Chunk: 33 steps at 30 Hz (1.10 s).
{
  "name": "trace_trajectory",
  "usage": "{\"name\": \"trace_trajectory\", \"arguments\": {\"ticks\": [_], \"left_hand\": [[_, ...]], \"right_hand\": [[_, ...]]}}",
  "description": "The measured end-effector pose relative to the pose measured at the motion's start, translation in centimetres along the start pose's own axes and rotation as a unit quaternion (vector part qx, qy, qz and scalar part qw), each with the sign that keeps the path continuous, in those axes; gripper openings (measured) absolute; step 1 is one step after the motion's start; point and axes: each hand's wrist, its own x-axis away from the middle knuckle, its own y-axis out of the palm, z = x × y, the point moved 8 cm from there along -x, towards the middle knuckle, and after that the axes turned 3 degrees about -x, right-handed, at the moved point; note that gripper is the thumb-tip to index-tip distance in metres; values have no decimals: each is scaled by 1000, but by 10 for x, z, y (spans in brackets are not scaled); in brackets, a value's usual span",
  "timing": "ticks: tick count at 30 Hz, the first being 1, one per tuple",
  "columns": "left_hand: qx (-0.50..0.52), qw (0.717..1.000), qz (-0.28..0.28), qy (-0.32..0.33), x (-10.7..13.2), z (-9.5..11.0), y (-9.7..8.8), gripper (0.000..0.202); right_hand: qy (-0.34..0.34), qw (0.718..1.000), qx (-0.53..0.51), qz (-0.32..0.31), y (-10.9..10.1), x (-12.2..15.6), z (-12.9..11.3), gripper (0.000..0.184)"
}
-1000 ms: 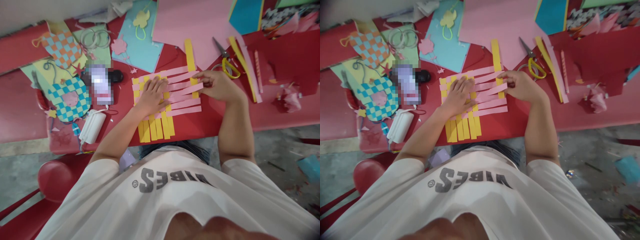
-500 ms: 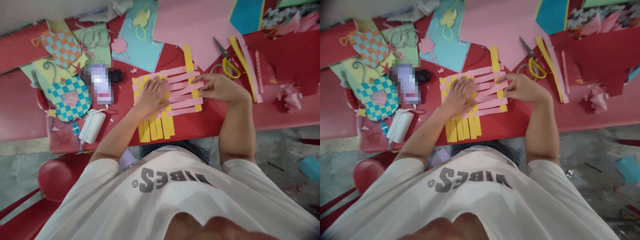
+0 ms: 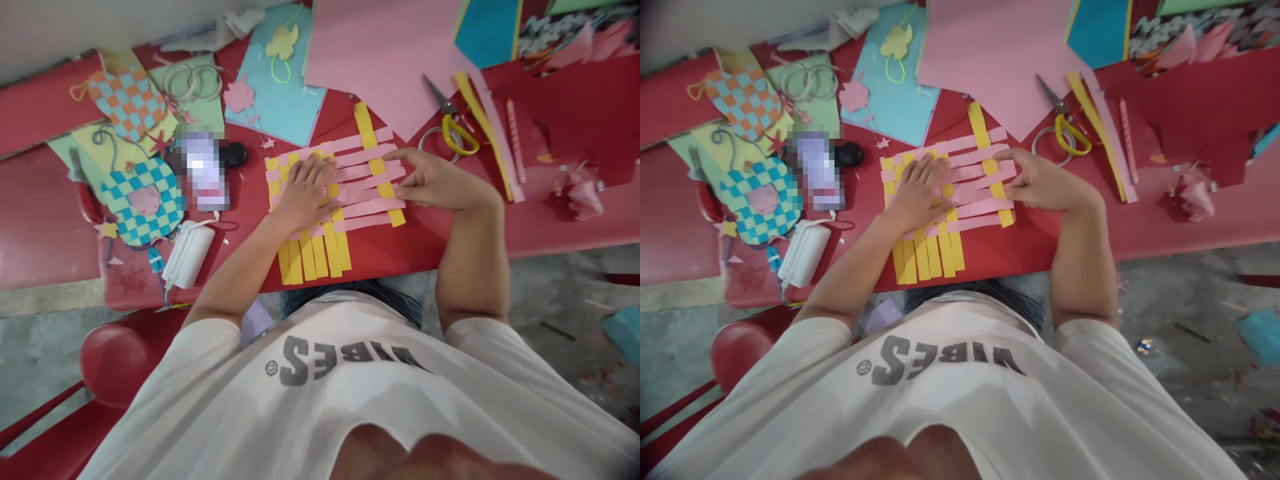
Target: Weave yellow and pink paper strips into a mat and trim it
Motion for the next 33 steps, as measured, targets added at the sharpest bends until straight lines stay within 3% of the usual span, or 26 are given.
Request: {"name": "trace_trajectory", "arguments": {"ticks": [2, 3, 6, 10, 13, 16, 20, 29, 33], "left_hand": [[6, 1000, 3, 1, 0, -1, 1, 97], [9, 1000, 3, 1, -1, -1, 2, 98], [13, 1000, 0, 3, -1, -2, 2, 101], [12, 1000, -4, 4, -1, 0, -1, 101], [9, 1000, -10, 0, -1, 0, -2, 100], [7, 1000, -10, 0, -2, 0, 0, 101], [12, 1000, 6, 3, -1, -1, 0, 98], [1, 1000, -4, 3, -2, 0, 0, 95], [0, 1000, 1, 3, -2, 0, 1, 95]], "right_hand": [[42, 997, -11, -63, 11, 11, 3, 85], [50, 997, -24, -58, 13, 19, 4, 83], [47, 996, -67, 31, 20, 45, 8, 79], [63, 987, -82, 126, 49, 78, 15, 88], [42, 978, -38, 203, 65, 91, 11, 73], [14, 970, 39, 238, 74, 97, 3, 53], [14, 972, 91, 218, 85, 105, -1, 28], [27, 976, 68, 206, 99, 98, 1, 27], [36, 983, 64, 169, 110, 100, -2, 28]]}}
